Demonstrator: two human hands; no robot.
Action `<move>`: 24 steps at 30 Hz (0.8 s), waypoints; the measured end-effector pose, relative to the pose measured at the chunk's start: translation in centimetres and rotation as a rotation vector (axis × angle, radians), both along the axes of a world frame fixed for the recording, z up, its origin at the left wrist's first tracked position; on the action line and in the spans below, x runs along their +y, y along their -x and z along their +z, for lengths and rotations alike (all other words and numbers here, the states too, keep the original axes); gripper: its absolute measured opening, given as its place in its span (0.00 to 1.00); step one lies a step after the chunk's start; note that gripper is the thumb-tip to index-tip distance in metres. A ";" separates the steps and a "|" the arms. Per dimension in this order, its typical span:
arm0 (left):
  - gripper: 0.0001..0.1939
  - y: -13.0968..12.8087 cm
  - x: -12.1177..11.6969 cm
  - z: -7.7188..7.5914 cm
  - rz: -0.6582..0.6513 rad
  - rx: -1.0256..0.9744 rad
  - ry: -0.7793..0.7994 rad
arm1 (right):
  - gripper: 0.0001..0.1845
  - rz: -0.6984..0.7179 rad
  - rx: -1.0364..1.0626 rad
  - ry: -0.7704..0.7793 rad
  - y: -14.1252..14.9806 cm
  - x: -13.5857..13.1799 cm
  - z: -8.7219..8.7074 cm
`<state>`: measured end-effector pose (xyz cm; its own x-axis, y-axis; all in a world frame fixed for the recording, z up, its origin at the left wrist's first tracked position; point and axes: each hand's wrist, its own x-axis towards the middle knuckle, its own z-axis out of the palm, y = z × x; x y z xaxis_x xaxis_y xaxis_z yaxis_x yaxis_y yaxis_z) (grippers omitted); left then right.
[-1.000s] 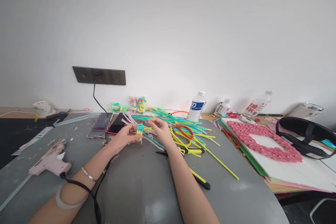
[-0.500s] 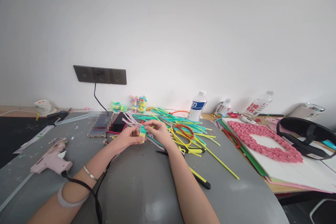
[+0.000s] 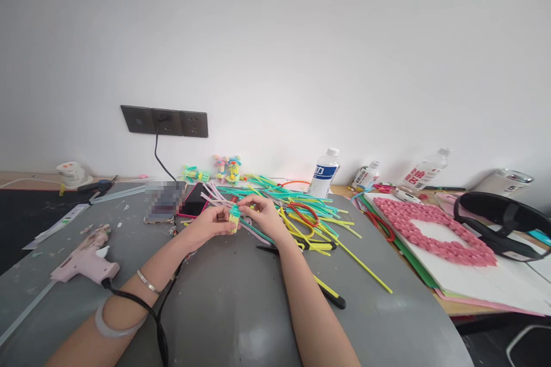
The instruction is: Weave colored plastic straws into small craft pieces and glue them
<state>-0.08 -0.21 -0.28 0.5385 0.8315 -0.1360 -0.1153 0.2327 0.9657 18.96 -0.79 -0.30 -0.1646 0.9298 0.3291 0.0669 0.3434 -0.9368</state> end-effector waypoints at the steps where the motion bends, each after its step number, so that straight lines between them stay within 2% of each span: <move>1: 0.23 0.0 0.0 -0.1 -0.002 -0.001 -0.003 | 0.10 -0.001 -0.007 -0.005 0.0 0.0 0.0; 7: 0.22 0.0 0.1 -0.2 -0.006 -0.003 -0.025 | 0.11 -0.027 -0.084 -0.052 0.0 -0.2 0.4; 15: 0.21 0.1 -0.1 0.3 0.008 0.031 -0.051 | 0.12 -0.106 0.036 -0.047 -0.4 -0.3 0.3; 24: 0.21 0.1 0.0 0.3 -0.016 0.027 -0.065 | 0.12 -0.071 -0.096 -0.085 -0.1 -0.4 0.2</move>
<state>-0.18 -0.25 0.07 0.5484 0.8306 -0.0971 -0.0858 0.1714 0.9815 19.01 -1.23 -0.06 -0.1339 0.9095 0.3935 0.1821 0.4129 -0.8924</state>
